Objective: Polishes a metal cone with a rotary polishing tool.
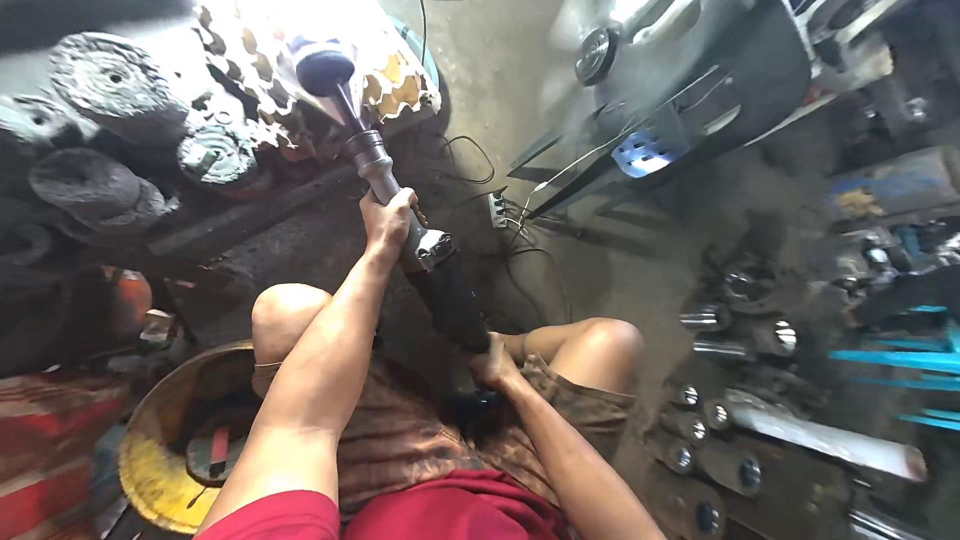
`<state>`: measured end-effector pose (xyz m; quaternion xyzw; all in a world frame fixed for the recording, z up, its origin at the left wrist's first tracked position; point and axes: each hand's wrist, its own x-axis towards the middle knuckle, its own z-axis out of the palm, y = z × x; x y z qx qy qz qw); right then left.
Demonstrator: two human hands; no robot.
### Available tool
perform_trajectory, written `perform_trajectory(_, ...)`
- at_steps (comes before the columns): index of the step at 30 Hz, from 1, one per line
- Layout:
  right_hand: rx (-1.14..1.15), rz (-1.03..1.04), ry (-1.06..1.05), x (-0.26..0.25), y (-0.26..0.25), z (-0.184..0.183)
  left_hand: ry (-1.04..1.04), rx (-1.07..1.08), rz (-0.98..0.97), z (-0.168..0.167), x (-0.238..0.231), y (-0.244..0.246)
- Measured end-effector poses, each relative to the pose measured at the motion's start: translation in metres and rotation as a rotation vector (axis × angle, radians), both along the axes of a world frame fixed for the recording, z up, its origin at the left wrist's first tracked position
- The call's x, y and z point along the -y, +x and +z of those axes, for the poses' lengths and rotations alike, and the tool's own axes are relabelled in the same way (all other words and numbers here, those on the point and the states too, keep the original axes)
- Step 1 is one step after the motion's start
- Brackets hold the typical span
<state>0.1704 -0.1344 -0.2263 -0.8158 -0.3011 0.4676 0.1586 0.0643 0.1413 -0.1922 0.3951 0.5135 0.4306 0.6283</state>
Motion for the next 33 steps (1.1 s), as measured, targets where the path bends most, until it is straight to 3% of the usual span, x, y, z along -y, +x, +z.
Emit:
perform_trajectory(5, -0.217, -0.180, -0.003, 0.006, 0.004, -0.005, -0.038, -0.171, -0.052, -0.004, -0.004, 0.019)
perform_trajectory(12, -0.251, -0.175, -0.059, 0.004, 0.006, -0.013, -0.058, -0.371, -0.118, -0.013, -0.014, 0.030)
perform_trajectory(17, -0.273, -0.197, 0.028, 0.007, 0.009, -0.017, -0.070, -0.217, -0.057, -0.004, -0.005, 0.023)
perform_trajectory(23, -0.010, 0.008, -0.051, -0.002, 0.005, -0.001, -0.015, -0.027, 0.012, 0.001, 0.004, 0.004)
perform_trajectory(33, 0.044, 0.096, 0.039, -0.004, 0.007, -0.007, -0.032, 0.068, 0.083, -0.019, 0.001, -0.017)
